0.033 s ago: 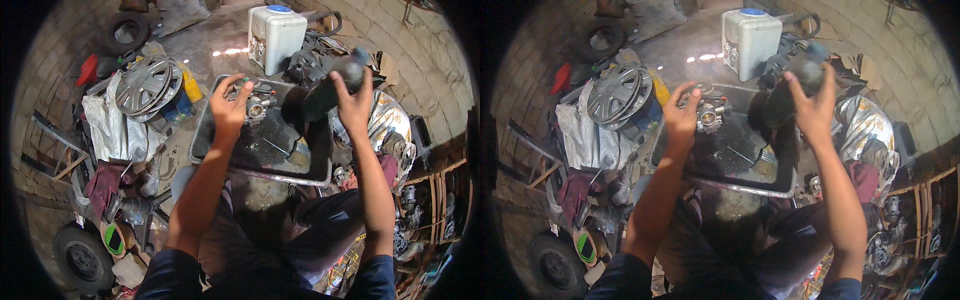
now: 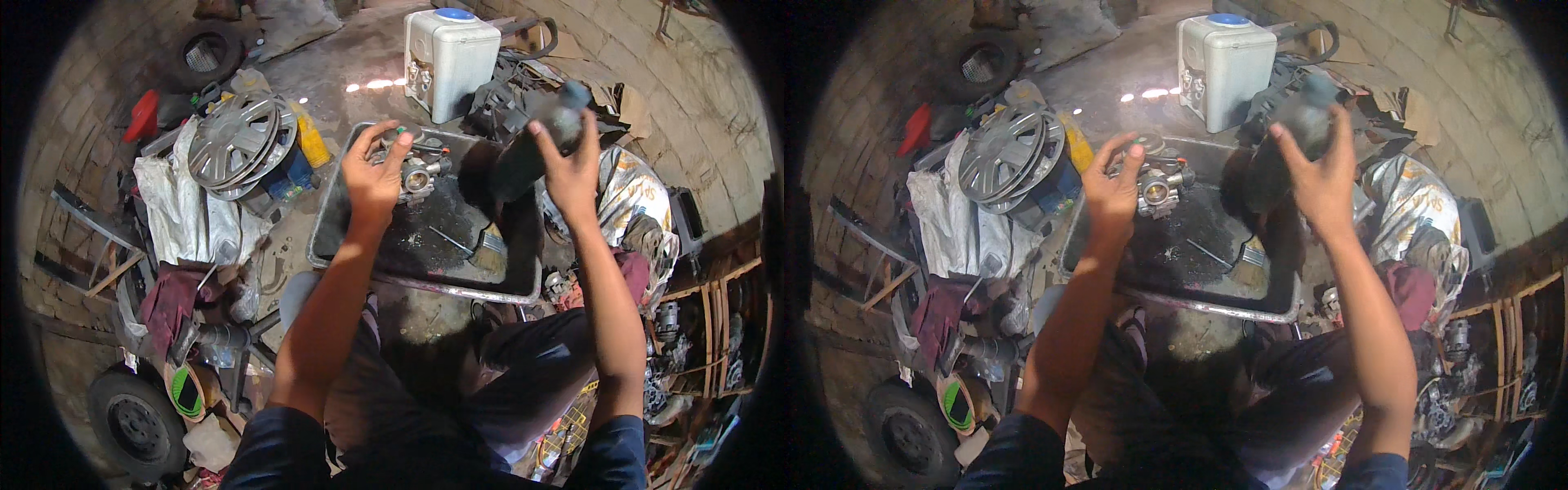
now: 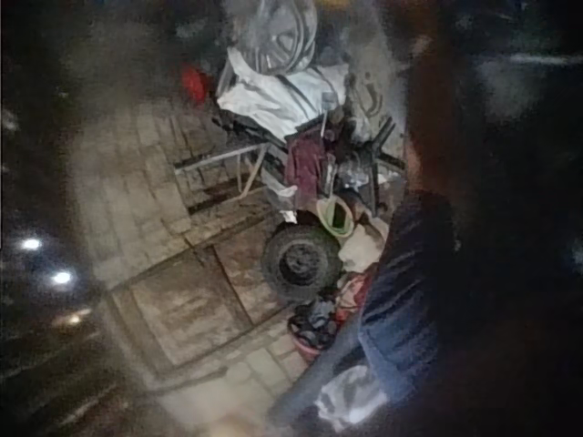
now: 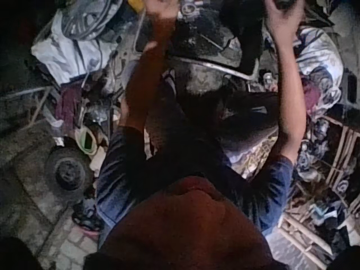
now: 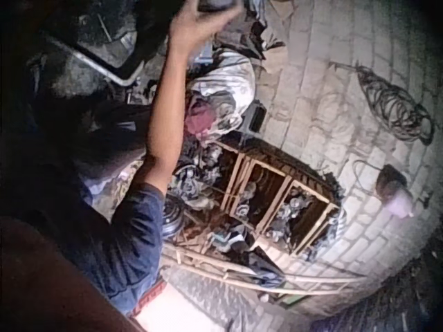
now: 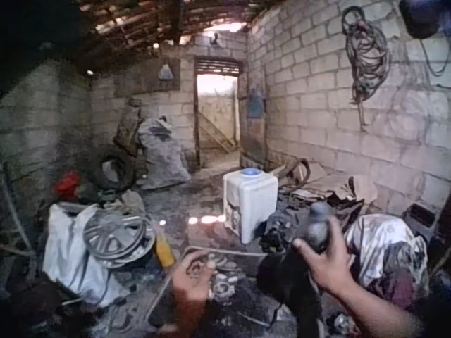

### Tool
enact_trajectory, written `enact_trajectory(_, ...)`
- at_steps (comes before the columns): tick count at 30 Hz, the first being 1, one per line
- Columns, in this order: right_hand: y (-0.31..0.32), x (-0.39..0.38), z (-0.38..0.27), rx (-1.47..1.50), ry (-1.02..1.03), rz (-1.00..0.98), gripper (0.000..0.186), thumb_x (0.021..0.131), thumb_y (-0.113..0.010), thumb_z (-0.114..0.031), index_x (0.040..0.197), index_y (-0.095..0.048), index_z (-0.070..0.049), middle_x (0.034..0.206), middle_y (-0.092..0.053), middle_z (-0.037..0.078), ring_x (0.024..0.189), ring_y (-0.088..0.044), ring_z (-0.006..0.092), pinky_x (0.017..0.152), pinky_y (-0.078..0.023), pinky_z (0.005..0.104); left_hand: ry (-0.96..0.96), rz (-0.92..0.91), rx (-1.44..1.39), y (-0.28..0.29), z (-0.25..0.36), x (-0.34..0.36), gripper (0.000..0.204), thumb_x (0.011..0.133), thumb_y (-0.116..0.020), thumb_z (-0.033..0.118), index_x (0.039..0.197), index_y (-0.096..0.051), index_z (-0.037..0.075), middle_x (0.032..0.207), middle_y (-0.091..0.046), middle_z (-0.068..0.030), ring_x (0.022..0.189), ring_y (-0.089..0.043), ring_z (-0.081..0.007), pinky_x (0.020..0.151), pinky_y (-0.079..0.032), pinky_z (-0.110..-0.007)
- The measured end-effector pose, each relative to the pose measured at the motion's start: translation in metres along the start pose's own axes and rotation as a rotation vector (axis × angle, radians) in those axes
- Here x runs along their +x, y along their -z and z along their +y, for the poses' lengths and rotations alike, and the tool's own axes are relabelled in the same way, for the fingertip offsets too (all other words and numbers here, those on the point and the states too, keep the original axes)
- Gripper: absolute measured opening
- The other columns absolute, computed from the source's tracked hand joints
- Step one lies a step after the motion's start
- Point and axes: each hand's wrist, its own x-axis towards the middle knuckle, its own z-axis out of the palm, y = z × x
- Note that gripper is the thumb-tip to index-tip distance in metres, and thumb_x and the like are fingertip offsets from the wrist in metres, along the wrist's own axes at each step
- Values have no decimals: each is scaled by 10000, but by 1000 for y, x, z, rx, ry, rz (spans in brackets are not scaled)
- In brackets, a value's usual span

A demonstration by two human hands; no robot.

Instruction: The person cleans a carburetor by repeatedly applying liquid from a plastic bottle and scrubbing with a brush over a metal tray. They rotate the part to access different surfaces and continue scrubbing throughout the clip.

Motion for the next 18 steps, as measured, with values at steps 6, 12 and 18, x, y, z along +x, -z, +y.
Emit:
enact_trajectory(6, -23, -38, 30, 15, -16, -105, 637, 892, -846, -184, 1350, -470, 48, 1184, -670, 238, 1090, -657, 281, 973, -504, 398, 22, 15, -11, -1, 1, 1, 315, 946, -808, 184, 1168, -716, -21, 972, -688, -41, 892, -608, -101, 806, -484, -248)
enact_trajectory(12, -36, -45, 46, 8, -80, -246, 633, 895, -839, -222, 1343, -459, 11, 1120, -715, 248, 1017, -719, 346, 907, -538, 443, 25, 28, 13, 6, 0, 1, 308, 955, -798, 196, 1168, -718, -13, 1005, -694, -54, 917, -618, -112, 815, -486, -252)
enact_trajectory(18, -32, -63, 59, 15, -74, -343, 679, 879, -848, -227, 1379, -467, 31, 1168, -714, 251, 1084, -714, 370, 934, -534, 436, 26, 0, 21, 9, -1, 0, 360, 1023, -718, 250, 1248, -681, -29, 1078, -711, -84, 928, -655, -127, 838, -529, -264)
